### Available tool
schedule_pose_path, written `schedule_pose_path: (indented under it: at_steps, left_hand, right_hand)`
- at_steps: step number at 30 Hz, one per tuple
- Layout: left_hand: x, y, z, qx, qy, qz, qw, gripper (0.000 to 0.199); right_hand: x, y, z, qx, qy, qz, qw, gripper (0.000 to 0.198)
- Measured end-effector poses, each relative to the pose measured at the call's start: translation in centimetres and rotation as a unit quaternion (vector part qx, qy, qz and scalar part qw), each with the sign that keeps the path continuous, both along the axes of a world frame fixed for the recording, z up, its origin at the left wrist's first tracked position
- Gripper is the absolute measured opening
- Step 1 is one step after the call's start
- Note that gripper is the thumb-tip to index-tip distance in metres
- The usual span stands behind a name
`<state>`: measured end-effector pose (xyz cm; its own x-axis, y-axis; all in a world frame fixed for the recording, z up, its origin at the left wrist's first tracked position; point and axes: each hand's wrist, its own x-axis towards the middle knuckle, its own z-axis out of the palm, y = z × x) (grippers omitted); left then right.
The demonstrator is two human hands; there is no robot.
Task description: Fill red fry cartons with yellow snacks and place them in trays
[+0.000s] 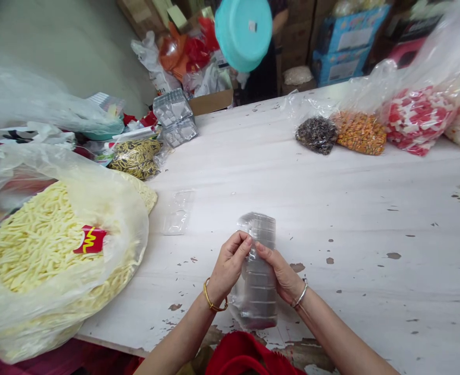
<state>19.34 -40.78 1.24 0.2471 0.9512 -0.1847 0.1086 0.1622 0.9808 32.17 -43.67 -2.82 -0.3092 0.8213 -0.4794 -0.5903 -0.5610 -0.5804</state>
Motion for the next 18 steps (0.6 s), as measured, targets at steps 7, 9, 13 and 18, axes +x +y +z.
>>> schedule_pose_path:
  at_steps: [7,9,13,18]
  left_hand:
    - [-0.6,1.0,0.7,-0.010,-0.005,-0.032,0.999,0.026]
    - [0.0,0.9,0.3,-0.034,-0.038,0.010,0.999,0.028]
    - [0.9,1.0,-0.7,-0.081,-0.091,0.054,0.991,0.028]
    - [-1.5,4.4,-0.9,-0.070,-0.140,0.124,0.980,0.024]
  right_hand:
    - [0.2,0.7,1.0,0.115,-0.151,-0.054,0.980,0.051]
    - [0.1,1.0,1.0,0.105,-0.122,-0.064,0.985,0.050]
    - [0.3,1.3,0.3,0.071,-0.057,-0.084,0.992,0.048]
    - [2.6,1.8,-1.3,-0.054,0.024,-0.163,0.985,0.027]
